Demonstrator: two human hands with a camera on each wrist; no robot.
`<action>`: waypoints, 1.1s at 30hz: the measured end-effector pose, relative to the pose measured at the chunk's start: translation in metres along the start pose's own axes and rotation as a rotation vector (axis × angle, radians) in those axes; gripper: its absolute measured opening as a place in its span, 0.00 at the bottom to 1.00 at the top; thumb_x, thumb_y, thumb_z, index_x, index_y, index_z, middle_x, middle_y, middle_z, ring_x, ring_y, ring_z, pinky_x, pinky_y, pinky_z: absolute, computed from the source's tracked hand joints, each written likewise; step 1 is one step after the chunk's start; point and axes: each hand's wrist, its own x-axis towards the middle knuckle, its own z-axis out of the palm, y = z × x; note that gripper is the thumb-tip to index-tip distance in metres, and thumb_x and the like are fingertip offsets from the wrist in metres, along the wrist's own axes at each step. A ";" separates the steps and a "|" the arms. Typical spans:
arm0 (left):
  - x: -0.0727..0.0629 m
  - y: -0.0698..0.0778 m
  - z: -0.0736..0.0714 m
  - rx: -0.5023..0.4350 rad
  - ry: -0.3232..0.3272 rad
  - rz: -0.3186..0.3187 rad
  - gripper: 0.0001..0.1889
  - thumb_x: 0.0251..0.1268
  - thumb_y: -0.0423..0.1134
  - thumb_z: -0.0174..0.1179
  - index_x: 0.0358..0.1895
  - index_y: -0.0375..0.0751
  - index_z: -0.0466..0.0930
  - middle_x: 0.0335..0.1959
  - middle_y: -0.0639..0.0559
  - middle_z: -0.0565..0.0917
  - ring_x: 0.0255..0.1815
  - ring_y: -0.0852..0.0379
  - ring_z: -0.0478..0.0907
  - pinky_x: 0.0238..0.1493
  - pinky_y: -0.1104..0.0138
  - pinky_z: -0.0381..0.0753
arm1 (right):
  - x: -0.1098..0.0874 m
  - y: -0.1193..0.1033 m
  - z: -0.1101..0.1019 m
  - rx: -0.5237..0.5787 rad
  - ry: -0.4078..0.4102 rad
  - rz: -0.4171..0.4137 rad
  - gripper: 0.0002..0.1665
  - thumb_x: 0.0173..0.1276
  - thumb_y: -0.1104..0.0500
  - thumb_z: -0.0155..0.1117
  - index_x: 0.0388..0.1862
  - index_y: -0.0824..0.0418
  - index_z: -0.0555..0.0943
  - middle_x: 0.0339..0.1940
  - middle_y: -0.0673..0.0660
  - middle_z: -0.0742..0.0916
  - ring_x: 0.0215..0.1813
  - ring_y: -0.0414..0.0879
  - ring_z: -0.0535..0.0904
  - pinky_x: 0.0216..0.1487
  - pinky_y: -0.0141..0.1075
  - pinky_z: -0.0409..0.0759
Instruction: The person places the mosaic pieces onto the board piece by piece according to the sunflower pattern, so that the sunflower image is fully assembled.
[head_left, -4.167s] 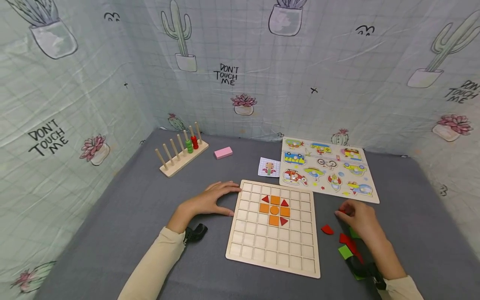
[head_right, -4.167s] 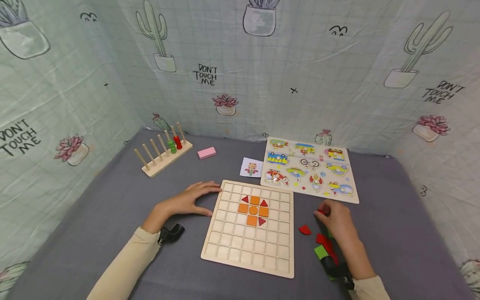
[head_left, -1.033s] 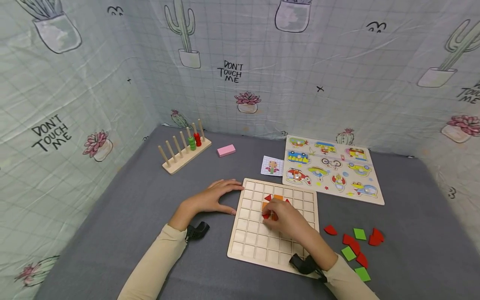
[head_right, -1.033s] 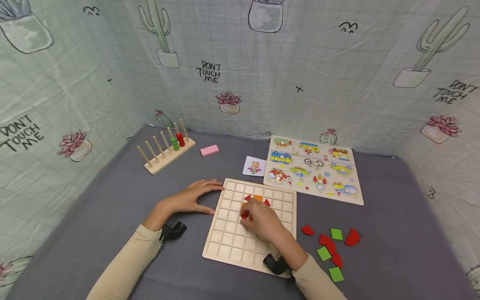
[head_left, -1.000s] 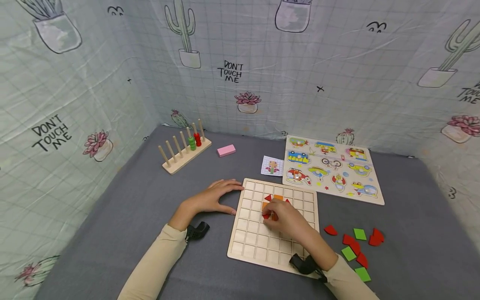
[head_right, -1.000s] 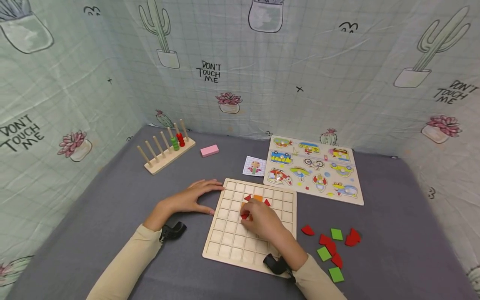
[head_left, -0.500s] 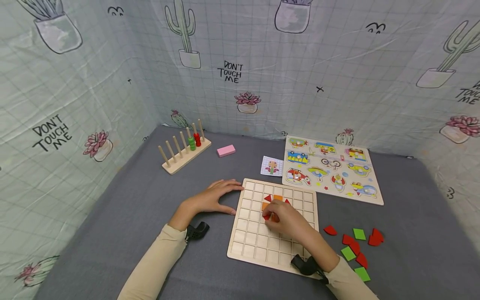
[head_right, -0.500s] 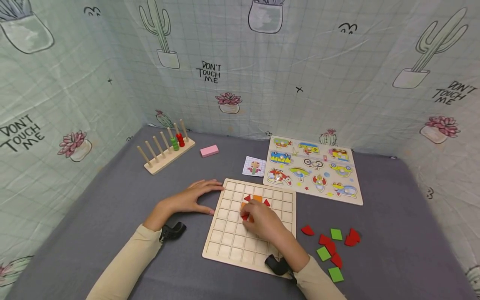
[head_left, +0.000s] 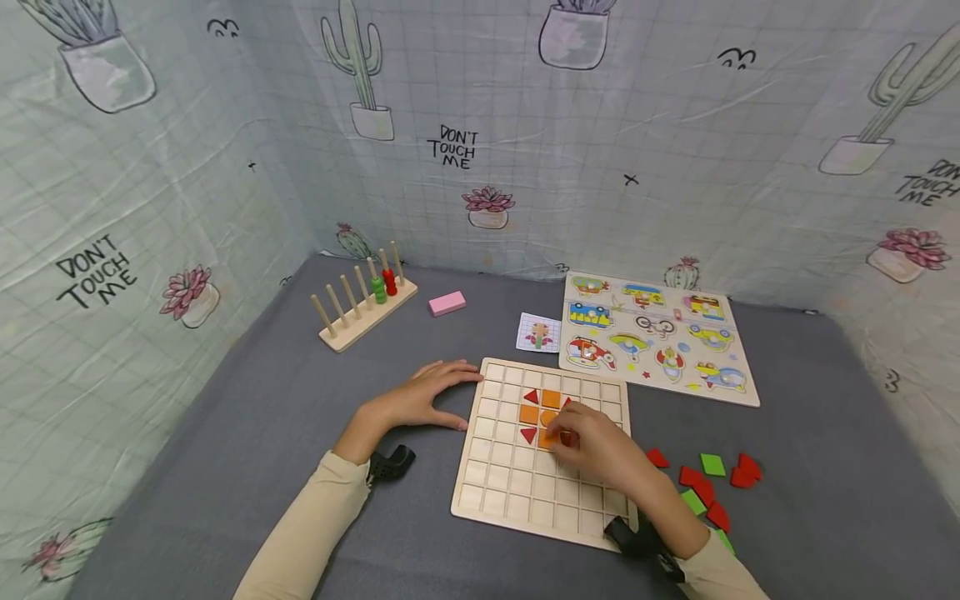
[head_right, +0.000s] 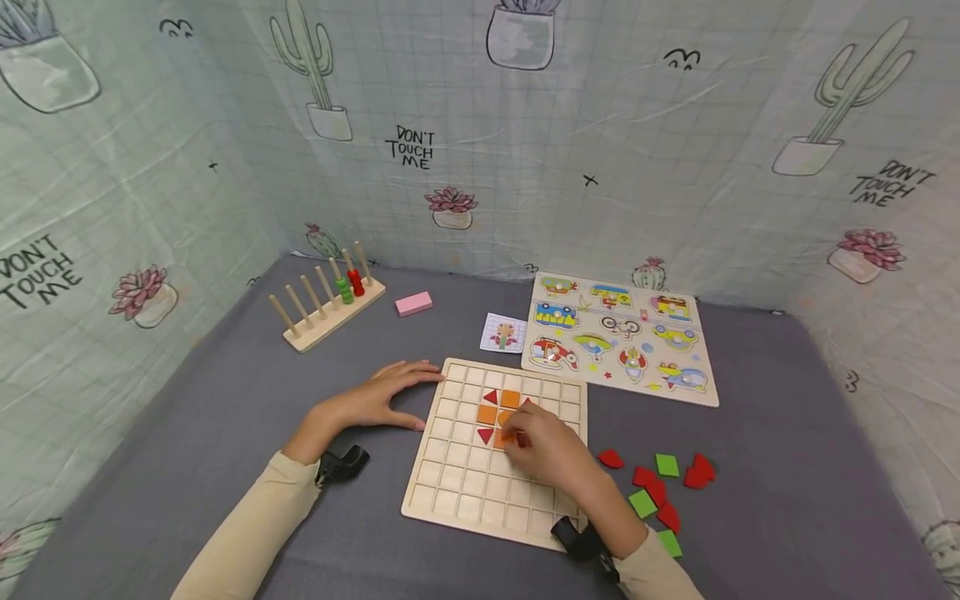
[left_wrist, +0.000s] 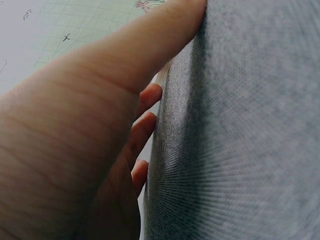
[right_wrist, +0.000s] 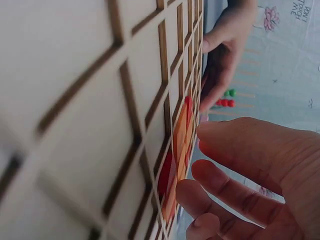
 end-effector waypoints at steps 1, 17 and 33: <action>0.000 0.000 0.000 -0.001 0.000 0.001 0.40 0.56 0.52 0.71 0.72 0.49 0.66 0.73 0.47 0.64 0.78 0.45 0.52 0.76 0.46 0.43 | -0.002 0.001 -0.002 -0.007 0.001 0.010 0.05 0.59 0.66 0.72 0.35 0.61 0.85 0.33 0.51 0.81 0.30 0.40 0.72 0.29 0.28 0.72; -0.001 0.000 0.000 -0.005 0.006 0.007 0.40 0.57 0.51 0.71 0.72 0.49 0.65 0.74 0.46 0.64 0.78 0.44 0.52 0.76 0.45 0.43 | -0.049 0.038 -0.040 -0.033 0.077 0.112 0.06 0.60 0.66 0.72 0.36 0.61 0.84 0.32 0.49 0.80 0.25 0.33 0.66 0.22 0.29 0.69; 0.000 0.000 0.000 0.001 0.009 0.006 0.40 0.56 0.52 0.71 0.72 0.50 0.65 0.74 0.47 0.64 0.78 0.45 0.51 0.75 0.44 0.44 | -0.092 0.083 -0.071 -0.133 0.079 0.259 0.10 0.55 0.67 0.74 0.37 0.64 0.84 0.36 0.55 0.83 0.27 0.37 0.69 0.25 0.32 0.71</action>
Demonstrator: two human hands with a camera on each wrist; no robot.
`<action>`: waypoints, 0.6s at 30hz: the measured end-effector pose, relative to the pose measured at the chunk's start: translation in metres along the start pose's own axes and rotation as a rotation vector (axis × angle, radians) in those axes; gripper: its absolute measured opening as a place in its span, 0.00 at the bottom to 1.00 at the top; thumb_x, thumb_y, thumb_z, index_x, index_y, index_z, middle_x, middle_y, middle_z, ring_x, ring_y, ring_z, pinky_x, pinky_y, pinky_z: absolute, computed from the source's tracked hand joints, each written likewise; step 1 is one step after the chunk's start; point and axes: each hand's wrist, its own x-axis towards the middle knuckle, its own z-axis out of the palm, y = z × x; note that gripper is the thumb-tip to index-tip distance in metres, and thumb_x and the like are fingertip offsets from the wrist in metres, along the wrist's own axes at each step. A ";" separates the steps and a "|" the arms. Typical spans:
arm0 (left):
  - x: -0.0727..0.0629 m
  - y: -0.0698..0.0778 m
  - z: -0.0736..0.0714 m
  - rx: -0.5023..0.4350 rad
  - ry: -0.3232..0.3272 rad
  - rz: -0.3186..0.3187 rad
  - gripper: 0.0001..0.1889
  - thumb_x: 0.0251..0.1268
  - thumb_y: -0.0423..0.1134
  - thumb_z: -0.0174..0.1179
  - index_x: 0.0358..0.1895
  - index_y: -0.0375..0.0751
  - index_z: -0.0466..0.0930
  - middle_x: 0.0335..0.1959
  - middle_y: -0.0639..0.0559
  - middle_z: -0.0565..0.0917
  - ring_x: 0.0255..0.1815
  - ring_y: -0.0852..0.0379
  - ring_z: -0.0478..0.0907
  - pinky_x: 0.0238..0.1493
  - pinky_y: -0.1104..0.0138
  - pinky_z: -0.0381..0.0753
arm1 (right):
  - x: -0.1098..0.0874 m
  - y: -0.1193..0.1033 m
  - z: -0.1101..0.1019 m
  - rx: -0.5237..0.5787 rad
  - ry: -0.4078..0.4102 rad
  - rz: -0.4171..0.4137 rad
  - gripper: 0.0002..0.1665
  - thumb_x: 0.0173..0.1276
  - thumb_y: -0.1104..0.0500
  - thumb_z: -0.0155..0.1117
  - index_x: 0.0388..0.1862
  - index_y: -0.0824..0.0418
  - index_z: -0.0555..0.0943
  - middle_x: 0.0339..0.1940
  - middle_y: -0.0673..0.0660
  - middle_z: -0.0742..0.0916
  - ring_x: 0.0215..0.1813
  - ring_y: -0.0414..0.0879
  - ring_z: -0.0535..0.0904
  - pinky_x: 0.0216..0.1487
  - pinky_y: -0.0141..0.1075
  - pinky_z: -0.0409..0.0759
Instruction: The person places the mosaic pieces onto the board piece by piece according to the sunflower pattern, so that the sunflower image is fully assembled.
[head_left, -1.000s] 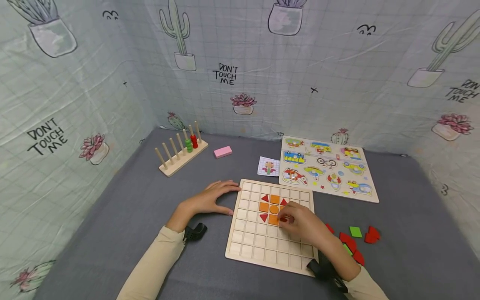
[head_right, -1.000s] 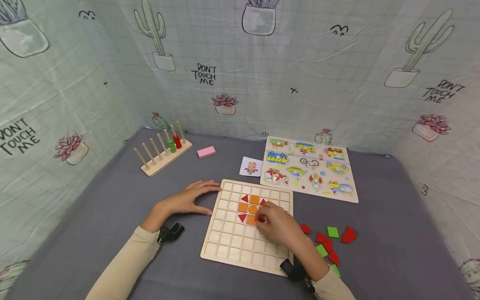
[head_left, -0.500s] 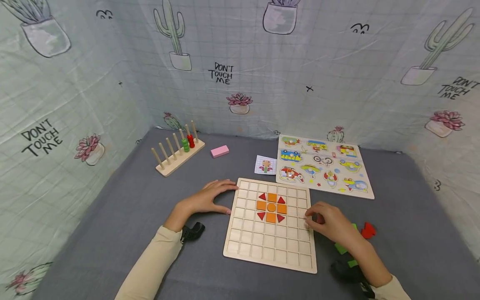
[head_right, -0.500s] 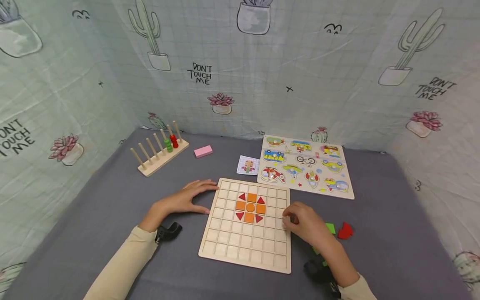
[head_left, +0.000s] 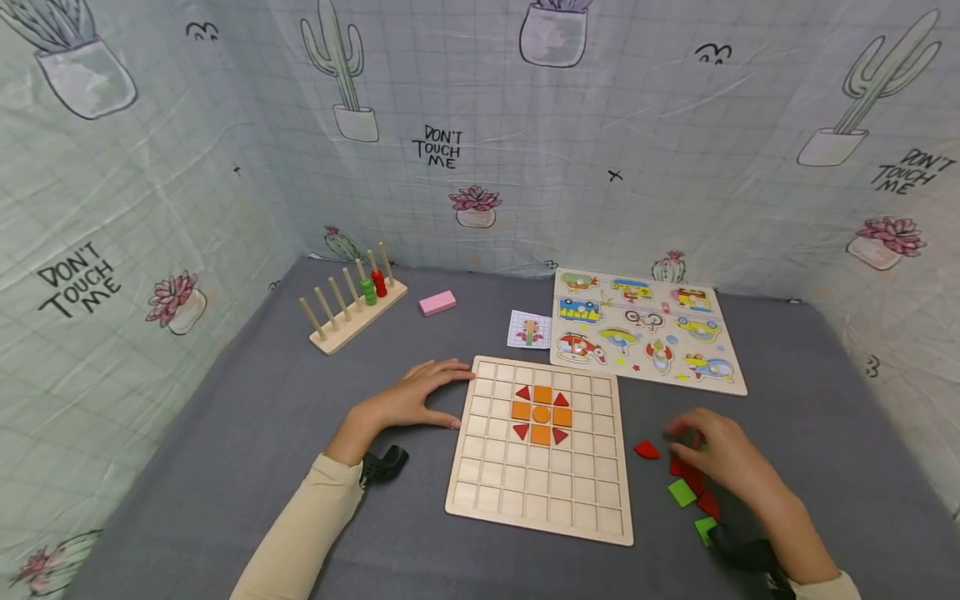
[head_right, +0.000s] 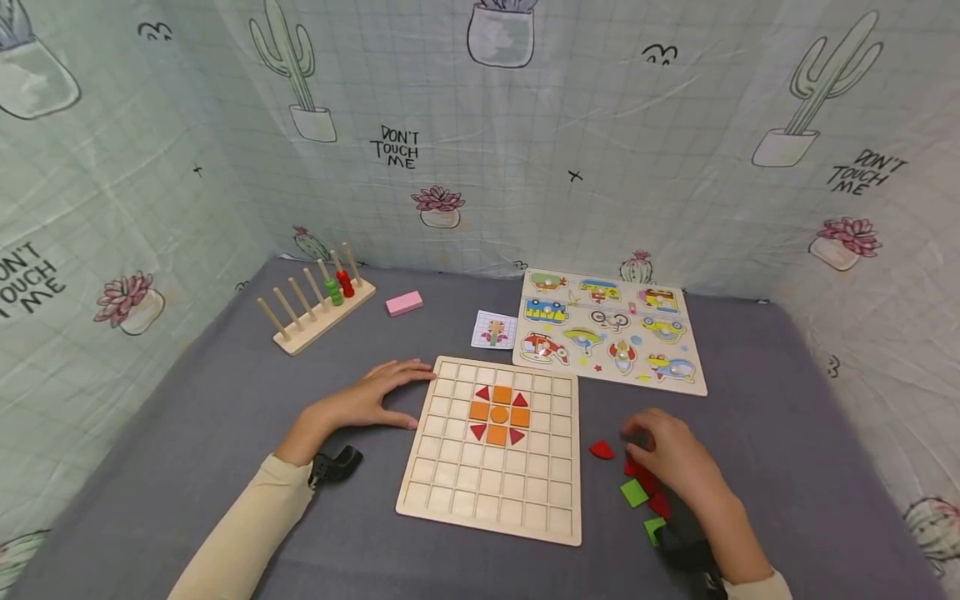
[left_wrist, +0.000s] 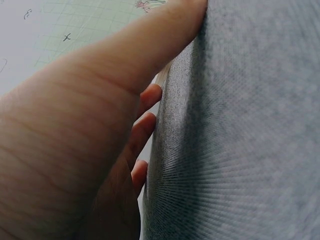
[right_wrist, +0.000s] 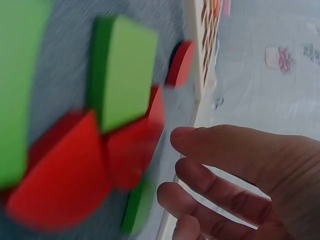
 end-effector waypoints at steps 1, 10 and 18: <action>0.000 0.000 0.000 0.000 0.000 0.000 0.40 0.56 0.52 0.71 0.72 0.50 0.65 0.74 0.47 0.64 0.78 0.45 0.51 0.75 0.44 0.44 | -0.002 0.003 -0.001 -0.002 -0.003 0.010 0.10 0.55 0.67 0.74 0.37 0.64 0.84 0.35 0.55 0.83 0.27 0.36 0.69 0.25 0.32 0.71; -0.001 0.000 0.001 -0.016 -0.004 -0.011 0.40 0.56 0.53 0.71 0.72 0.51 0.66 0.74 0.47 0.64 0.78 0.44 0.50 0.75 0.43 0.44 | -0.016 0.022 -0.007 0.001 -0.004 0.030 0.09 0.54 0.68 0.73 0.36 0.66 0.84 0.33 0.54 0.81 0.25 0.34 0.68 0.24 0.32 0.70; -0.001 0.002 0.000 -0.017 -0.005 -0.012 0.40 0.56 0.52 0.71 0.72 0.51 0.65 0.74 0.47 0.64 0.78 0.44 0.50 0.75 0.43 0.44 | -0.017 0.026 -0.008 0.015 -0.057 0.072 0.13 0.52 0.72 0.69 0.39 0.69 0.83 0.34 0.56 0.81 0.26 0.35 0.69 0.25 0.32 0.70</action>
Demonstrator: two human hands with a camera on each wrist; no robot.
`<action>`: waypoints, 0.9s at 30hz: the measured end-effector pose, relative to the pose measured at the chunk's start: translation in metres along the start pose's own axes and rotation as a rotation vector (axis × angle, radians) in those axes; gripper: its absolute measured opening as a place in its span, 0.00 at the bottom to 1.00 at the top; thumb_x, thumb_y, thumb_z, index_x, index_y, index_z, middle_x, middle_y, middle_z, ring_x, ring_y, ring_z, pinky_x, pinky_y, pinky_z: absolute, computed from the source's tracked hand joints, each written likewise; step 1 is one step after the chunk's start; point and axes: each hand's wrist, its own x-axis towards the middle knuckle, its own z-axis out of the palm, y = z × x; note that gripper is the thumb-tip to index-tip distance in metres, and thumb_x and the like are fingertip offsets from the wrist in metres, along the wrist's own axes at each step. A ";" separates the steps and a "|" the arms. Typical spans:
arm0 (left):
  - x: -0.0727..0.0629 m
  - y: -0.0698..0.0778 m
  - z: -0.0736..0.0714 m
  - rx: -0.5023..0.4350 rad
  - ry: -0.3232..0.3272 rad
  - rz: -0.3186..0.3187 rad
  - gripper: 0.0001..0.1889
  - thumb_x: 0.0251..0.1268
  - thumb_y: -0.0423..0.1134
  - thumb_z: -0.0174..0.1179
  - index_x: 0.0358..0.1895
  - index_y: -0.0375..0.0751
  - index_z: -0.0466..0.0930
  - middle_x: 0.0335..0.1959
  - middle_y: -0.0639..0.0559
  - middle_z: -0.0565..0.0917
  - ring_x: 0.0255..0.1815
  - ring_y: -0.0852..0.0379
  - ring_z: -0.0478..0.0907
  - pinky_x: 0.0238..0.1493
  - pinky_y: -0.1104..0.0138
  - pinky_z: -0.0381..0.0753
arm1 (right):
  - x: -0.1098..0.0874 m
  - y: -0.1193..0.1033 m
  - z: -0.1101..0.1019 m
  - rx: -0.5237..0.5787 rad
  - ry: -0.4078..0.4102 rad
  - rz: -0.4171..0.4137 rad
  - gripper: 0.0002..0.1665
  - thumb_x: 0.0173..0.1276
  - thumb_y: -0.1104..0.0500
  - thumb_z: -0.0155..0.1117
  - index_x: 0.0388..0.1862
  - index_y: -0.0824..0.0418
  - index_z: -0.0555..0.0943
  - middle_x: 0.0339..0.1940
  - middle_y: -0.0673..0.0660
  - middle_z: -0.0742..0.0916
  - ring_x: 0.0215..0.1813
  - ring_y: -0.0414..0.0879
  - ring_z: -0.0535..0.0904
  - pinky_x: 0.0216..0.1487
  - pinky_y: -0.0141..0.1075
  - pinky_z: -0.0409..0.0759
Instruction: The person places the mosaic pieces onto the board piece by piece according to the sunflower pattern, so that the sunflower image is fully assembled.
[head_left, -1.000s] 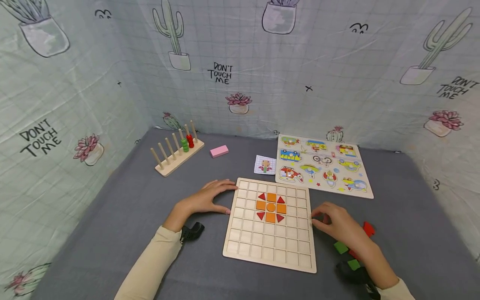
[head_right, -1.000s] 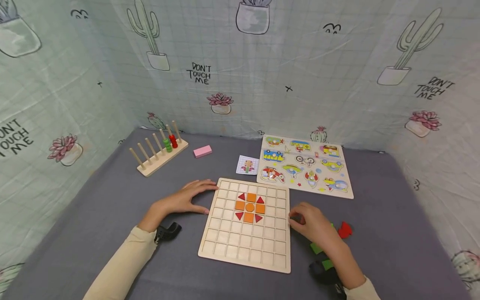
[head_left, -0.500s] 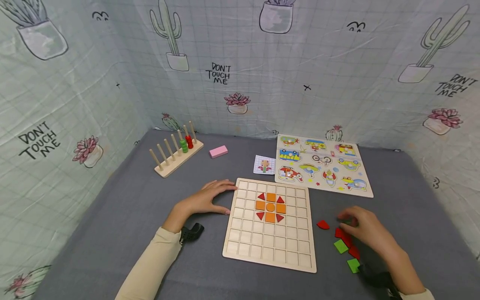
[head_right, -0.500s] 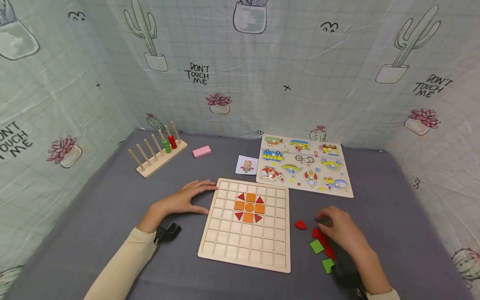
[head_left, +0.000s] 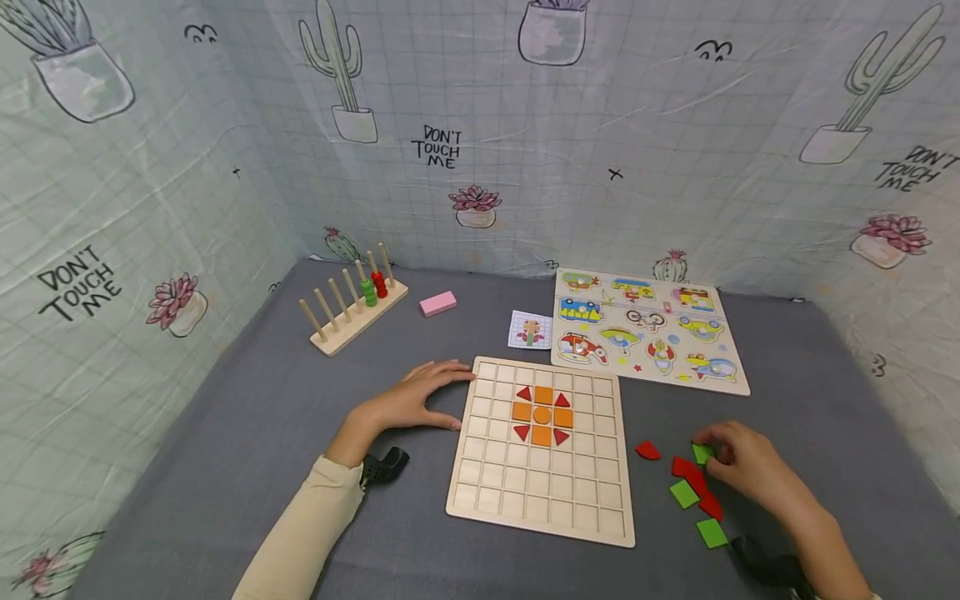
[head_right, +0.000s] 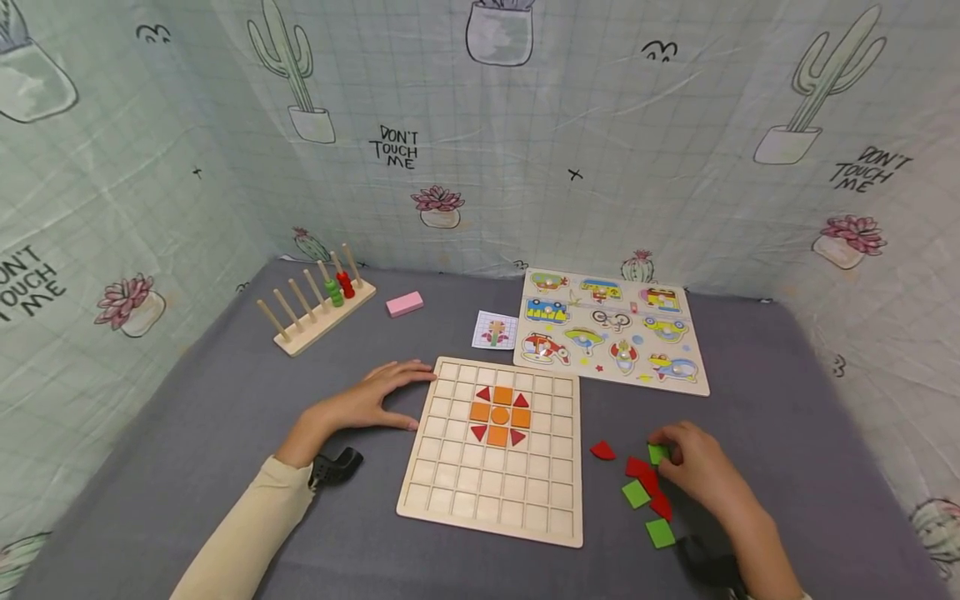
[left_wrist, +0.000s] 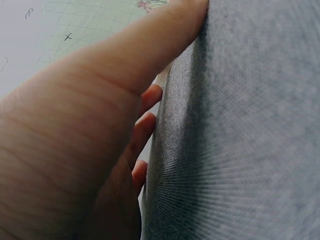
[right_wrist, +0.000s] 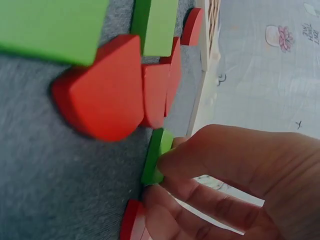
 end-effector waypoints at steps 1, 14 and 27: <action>0.000 0.000 0.000 -0.001 0.000 0.001 0.40 0.56 0.52 0.70 0.72 0.51 0.65 0.74 0.47 0.64 0.78 0.44 0.50 0.75 0.43 0.44 | 0.001 0.000 0.000 -0.001 -0.006 0.000 0.14 0.52 0.72 0.69 0.40 0.70 0.83 0.34 0.55 0.80 0.26 0.35 0.68 0.25 0.32 0.70; 0.000 0.000 0.000 -0.011 0.003 0.007 0.40 0.57 0.52 0.71 0.72 0.49 0.65 0.74 0.46 0.64 0.78 0.43 0.50 0.75 0.43 0.44 | 0.005 -0.002 0.004 0.000 -0.002 -0.014 0.16 0.54 0.71 0.70 0.44 0.71 0.82 0.36 0.58 0.80 0.26 0.35 0.68 0.24 0.32 0.70; 0.001 -0.001 0.000 -0.011 0.006 0.018 0.39 0.57 0.50 0.71 0.72 0.48 0.66 0.74 0.46 0.63 0.78 0.43 0.51 0.75 0.44 0.43 | 0.008 -0.005 0.005 -0.004 0.008 0.028 0.17 0.54 0.68 0.71 0.43 0.73 0.82 0.34 0.57 0.80 0.27 0.39 0.71 0.24 0.33 0.71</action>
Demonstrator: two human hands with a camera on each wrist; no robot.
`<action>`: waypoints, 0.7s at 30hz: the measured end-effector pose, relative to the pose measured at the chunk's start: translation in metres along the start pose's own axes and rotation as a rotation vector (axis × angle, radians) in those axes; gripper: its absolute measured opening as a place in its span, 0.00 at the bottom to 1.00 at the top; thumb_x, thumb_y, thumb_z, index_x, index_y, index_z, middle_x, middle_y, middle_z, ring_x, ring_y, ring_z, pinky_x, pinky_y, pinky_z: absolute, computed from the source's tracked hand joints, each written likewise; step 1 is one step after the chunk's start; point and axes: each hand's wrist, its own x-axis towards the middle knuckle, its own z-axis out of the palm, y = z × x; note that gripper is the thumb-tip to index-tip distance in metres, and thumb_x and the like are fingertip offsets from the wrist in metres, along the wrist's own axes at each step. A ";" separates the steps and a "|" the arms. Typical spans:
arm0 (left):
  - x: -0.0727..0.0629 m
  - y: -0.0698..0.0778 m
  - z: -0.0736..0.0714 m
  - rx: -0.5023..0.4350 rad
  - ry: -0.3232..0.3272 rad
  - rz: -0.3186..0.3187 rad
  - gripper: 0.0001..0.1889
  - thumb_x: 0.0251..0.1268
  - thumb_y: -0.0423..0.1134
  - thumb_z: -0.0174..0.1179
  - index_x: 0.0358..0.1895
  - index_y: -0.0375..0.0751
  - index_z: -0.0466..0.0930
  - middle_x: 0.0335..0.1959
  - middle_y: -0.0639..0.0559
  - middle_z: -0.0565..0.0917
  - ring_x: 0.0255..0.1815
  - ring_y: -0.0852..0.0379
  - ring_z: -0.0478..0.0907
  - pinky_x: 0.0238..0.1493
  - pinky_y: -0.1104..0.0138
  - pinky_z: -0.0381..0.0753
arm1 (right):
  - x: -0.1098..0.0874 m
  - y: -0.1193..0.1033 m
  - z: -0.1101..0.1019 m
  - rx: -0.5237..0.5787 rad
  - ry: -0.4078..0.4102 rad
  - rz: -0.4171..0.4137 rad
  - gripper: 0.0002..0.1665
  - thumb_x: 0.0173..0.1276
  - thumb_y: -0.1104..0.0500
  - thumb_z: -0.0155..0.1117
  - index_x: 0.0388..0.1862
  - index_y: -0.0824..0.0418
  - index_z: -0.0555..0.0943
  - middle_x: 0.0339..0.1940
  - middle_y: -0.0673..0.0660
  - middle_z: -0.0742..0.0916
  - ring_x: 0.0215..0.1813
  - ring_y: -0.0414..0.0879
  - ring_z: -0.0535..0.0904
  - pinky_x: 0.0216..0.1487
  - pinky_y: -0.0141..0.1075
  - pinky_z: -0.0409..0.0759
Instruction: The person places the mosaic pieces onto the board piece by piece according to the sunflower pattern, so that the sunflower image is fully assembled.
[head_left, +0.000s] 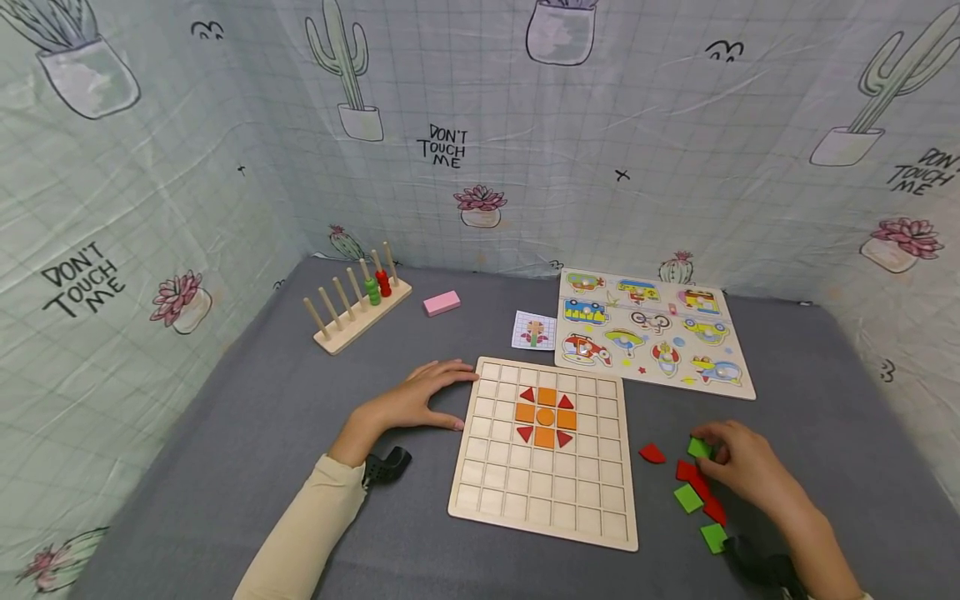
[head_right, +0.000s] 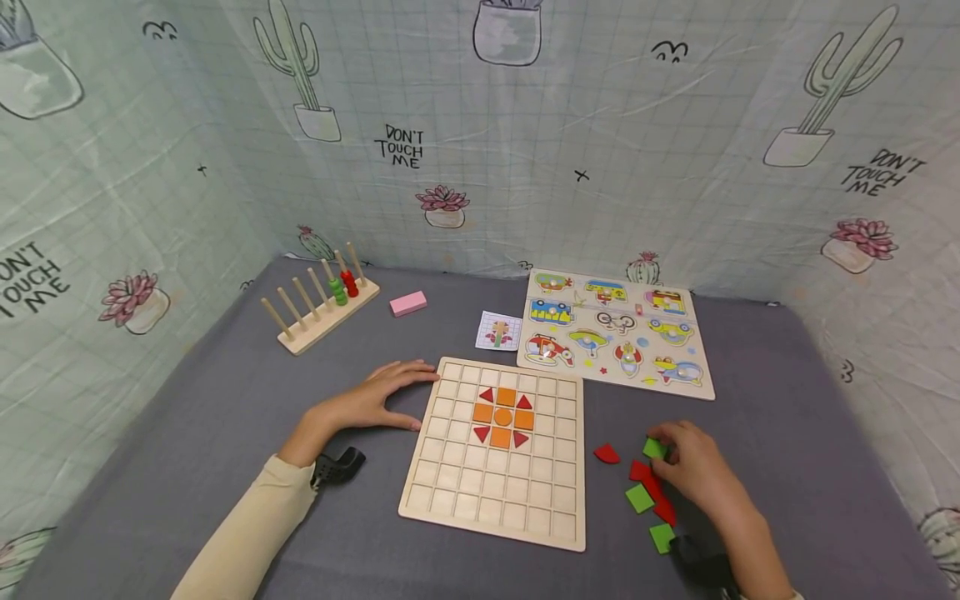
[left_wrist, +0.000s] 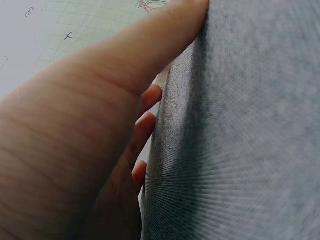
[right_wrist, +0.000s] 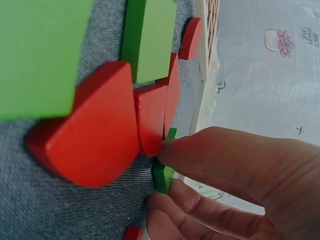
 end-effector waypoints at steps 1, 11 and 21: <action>0.000 0.000 0.000 0.001 0.000 0.000 0.39 0.57 0.50 0.71 0.72 0.48 0.66 0.74 0.46 0.63 0.78 0.43 0.51 0.75 0.44 0.44 | 0.000 0.000 0.000 0.000 -0.001 0.004 0.17 0.54 0.68 0.71 0.43 0.73 0.82 0.34 0.57 0.80 0.27 0.40 0.71 0.24 0.33 0.71; -0.002 0.001 -0.001 0.003 0.007 0.008 0.39 0.57 0.50 0.71 0.72 0.47 0.65 0.74 0.45 0.63 0.78 0.42 0.51 0.75 0.44 0.43 | 0.004 -0.014 -0.002 0.012 0.043 -0.011 0.19 0.55 0.67 0.72 0.46 0.74 0.81 0.36 0.61 0.82 0.27 0.42 0.74 0.24 0.33 0.72; -0.002 0.004 -0.002 -0.002 0.001 0.002 0.40 0.56 0.51 0.71 0.72 0.48 0.66 0.73 0.46 0.64 0.78 0.44 0.51 0.76 0.45 0.43 | 0.009 -0.043 0.007 0.066 0.066 -0.091 0.18 0.55 0.69 0.72 0.46 0.72 0.82 0.39 0.62 0.82 0.27 0.38 0.74 0.25 0.32 0.73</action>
